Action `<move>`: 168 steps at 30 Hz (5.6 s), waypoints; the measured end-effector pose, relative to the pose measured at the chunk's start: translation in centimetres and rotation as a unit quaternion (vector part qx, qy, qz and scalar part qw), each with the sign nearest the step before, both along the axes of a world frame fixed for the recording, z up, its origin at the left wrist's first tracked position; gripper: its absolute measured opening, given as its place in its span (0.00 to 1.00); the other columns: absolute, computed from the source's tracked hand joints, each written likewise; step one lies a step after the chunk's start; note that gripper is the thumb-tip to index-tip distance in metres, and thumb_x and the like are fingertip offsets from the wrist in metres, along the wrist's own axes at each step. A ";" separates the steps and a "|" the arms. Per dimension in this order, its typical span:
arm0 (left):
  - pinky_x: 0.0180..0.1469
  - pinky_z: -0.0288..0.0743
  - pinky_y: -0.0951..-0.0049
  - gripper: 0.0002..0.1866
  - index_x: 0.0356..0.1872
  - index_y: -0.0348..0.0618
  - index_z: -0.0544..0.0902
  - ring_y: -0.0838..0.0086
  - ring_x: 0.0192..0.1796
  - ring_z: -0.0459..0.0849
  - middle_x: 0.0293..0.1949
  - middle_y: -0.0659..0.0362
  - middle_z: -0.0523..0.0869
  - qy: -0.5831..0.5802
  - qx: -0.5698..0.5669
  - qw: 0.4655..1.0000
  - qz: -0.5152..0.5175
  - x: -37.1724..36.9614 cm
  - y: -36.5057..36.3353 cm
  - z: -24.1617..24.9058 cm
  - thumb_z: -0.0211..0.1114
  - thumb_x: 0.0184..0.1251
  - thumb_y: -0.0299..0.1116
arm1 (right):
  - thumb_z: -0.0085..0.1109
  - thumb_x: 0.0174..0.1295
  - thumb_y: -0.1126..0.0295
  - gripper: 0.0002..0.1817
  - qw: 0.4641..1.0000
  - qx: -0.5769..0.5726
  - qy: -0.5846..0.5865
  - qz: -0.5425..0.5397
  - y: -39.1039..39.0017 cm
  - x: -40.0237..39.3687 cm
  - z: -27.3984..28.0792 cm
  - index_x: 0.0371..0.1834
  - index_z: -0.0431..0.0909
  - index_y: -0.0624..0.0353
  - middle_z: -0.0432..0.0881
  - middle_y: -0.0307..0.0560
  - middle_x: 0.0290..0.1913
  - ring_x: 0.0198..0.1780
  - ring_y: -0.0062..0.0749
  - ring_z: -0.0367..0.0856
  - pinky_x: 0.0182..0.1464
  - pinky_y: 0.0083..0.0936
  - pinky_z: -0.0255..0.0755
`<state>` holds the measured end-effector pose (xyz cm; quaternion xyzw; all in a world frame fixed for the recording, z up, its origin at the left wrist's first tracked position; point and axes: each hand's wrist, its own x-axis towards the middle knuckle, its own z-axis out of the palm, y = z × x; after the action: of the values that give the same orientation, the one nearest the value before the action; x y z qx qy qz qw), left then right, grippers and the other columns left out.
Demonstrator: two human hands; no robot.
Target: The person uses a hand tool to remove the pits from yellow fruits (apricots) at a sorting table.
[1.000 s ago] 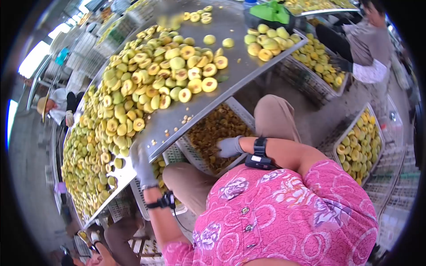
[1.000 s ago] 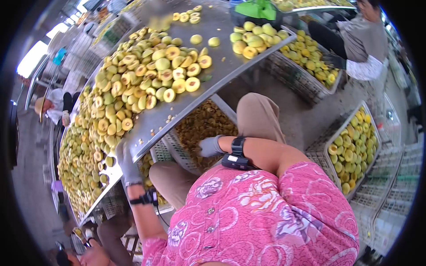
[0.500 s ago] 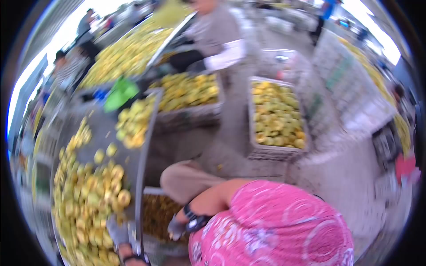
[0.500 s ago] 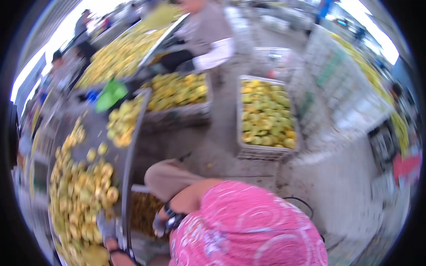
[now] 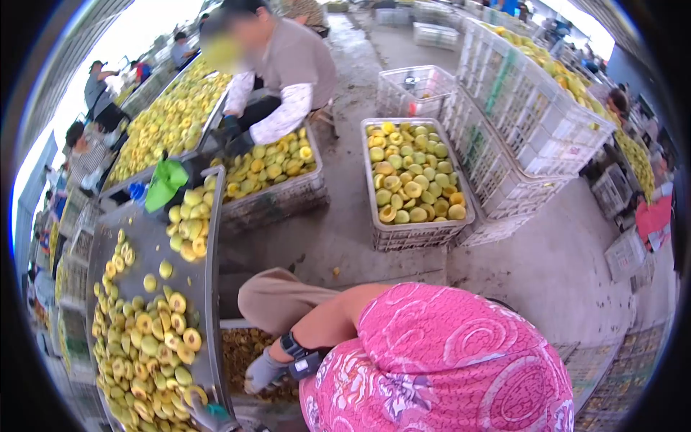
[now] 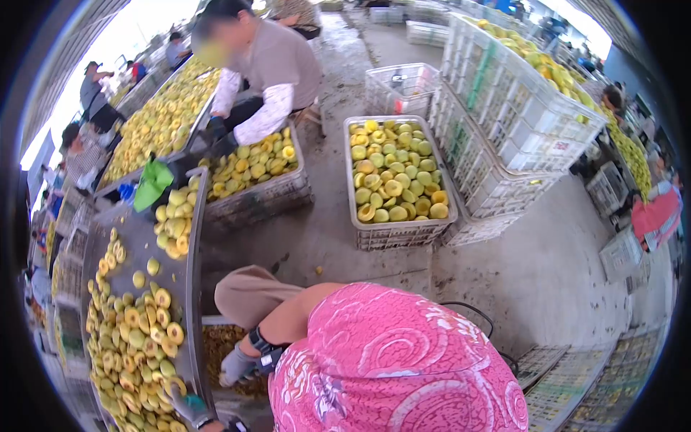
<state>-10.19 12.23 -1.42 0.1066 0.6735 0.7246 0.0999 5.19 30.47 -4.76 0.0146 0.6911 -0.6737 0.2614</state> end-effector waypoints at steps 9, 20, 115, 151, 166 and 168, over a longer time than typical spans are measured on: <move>0.51 0.76 0.63 0.21 0.54 0.38 0.72 0.62 0.45 0.81 0.45 0.51 0.81 -0.113 0.276 0.954 -0.013 6.8 2.8 1.3 0.53 0.71 0.44 | 0.40 0.69 0.49 0.14 0.837 -0.500 -0.205 0.089 1.7 -2.8 2.4 0.33 0.73 0.37 0.70 0.30 0.19 0.13 0.21 0.68 0.11 0.20 0.56; 0.51 0.78 0.65 0.18 0.55 0.39 0.71 0.63 0.45 0.81 0.42 0.51 0.80 -0.131 0.359 0.924 -0.031 8.9 4.5 1.0 0.45 0.75 0.40 | 0.46 0.73 0.54 0.20 0.994 0.033 0.094 -0.045 -0.6 0.6 8.6 0.58 0.67 0.57 0.72 0.39 0.24 0.15 0.22 0.69 0.15 0.23 0.62; 0.55 0.77 0.60 0.18 0.57 0.41 0.71 0.60 0.49 0.81 0.47 0.49 0.80 -0.109 0.438 0.890 0.057 7.5 -1.6 -0.4 0.46 0.75 0.41 | 0.47 0.73 0.54 0.16 0.991 0.022 0.122 0.051 -4.5 -3.4 9.0 0.47 0.68 0.57 0.70 0.37 0.22 0.13 0.21 0.68 0.11 0.23 0.60; 0.33 0.72 0.75 0.28 0.31 0.38 0.75 0.74 0.29 0.76 0.26 0.58 0.78 -0.021 0.070 0.997 -0.010 10.3 -0.1 2.1 0.50 0.74 0.58 | 0.48 0.69 0.46 0.20 0.904 -0.311 -0.176 0.234 -3.6 -1.3 4.3 0.29 0.65 0.49 0.54 0.24 0.18 0.13 0.11 0.51 0.16 0.14 0.48; 0.44 0.79 0.59 0.23 0.32 0.45 0.77 0.62 0.41 0.81 0.34 0.58 0.82 -0.196 0.499 0.843 -0.032 8.8 -2.3 -0.6 0.51 0.73 0.56 | 0.42 0.75 0.48 0.20 0.704 -0.539 -0.369 0.280 -3.7 -2.2 3.5 0.42 0.70 0.56 0.60 0.29 0.18 0.09 0.09 0.51 0.07 0.12 0.47; 0.45 0.80 0.58 0.24 0.33 0.45 0.78 0.63 0.41 0.81 0.34 0.58 0.82 -0.206 0.492 0.846 0.010 8.7 -5.1 -0.7 0.53 0.72 0.57 | 0.42 0.74 0.47 0.22 0.717 -0.518 -0.357 0.301 -3.9 -2.3 3.2 0.43 0.70 0.56 0.61 0.29 0.18 0.09 0.09 0.52 0.08 0.12 0.48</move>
<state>-1.50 7.18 -2.14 -0.0168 0.1932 0.9672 0.1640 2.91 26.54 -1.60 -0.0928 0.0573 -0.7571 0.6441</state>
